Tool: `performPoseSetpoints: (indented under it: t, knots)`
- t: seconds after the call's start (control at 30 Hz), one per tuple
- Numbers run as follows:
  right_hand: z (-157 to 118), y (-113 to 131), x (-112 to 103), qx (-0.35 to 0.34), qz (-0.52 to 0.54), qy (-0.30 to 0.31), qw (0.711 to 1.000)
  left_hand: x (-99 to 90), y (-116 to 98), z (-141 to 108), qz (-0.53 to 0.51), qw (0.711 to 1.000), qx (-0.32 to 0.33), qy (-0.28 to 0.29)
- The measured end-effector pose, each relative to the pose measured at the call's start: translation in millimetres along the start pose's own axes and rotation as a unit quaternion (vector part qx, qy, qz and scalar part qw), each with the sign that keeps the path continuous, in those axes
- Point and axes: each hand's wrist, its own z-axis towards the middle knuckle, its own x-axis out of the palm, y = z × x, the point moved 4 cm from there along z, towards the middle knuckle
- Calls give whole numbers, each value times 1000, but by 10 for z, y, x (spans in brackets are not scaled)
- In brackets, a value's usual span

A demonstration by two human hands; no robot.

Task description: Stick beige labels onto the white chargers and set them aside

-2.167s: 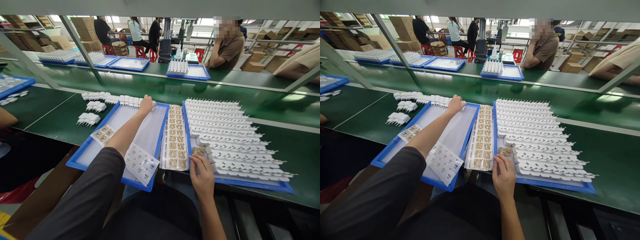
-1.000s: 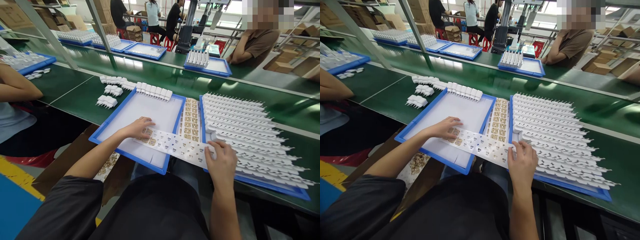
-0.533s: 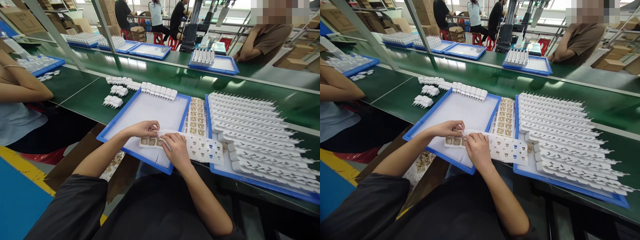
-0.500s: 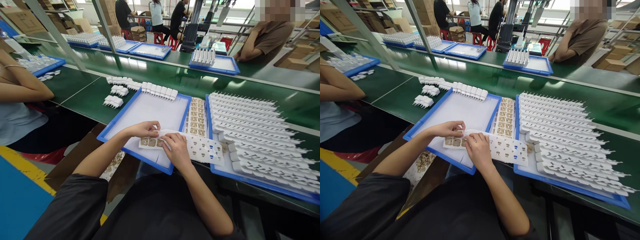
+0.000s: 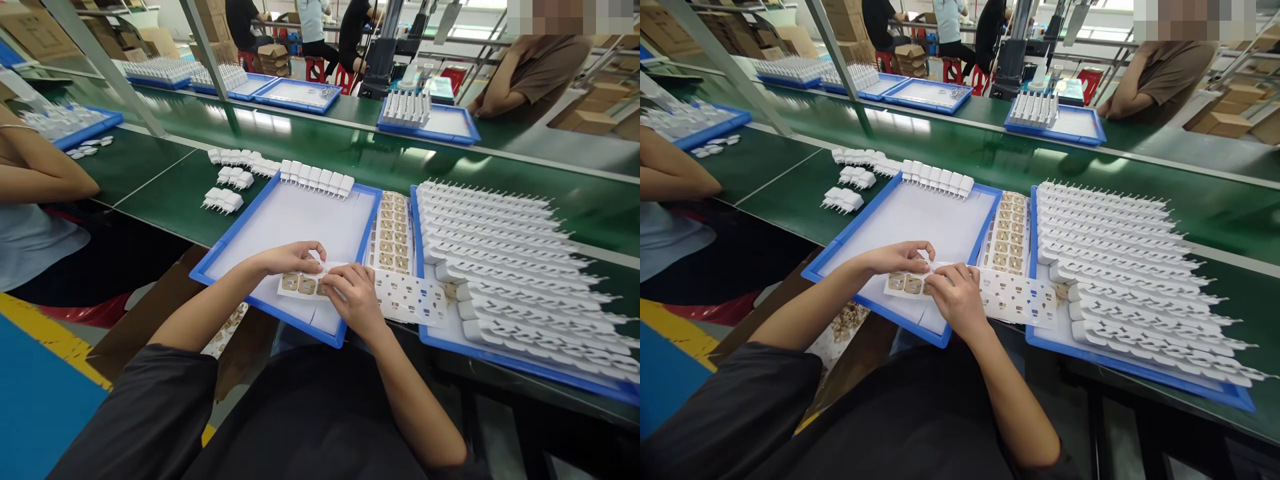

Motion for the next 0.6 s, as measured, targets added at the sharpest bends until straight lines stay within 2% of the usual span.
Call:
performPoseSetpoints:
  t: [0.17, 0.3, 0.37, 0.47, 0.53, 0.6]
  knots:
    - [-58, -32, -165, 21, 143, -6, 989, -93, 12, -3, 34, 999, -15, 0]
    - [-274, -147, -416, 59, 237, -61, 968, -429, 49, -125, 155, 986, -50, -29]
    - [-434, -215, -515, 85, 245, -73, 963, -662, 56, -174, 281, 955, -59, -71]
    - [-664, -290, -595, 119, 246, -77, 959, -898, -31, -108, 455, 874, -51, -164]
    - [-775, -323, -613, 130, 244, -88, 957, -820, -160, 64, 498, 845, -29, -191]
    - [-843, -345, -610, 135, 239, -98, 957, -505, -355, 328, 517, 834, 39, -192]
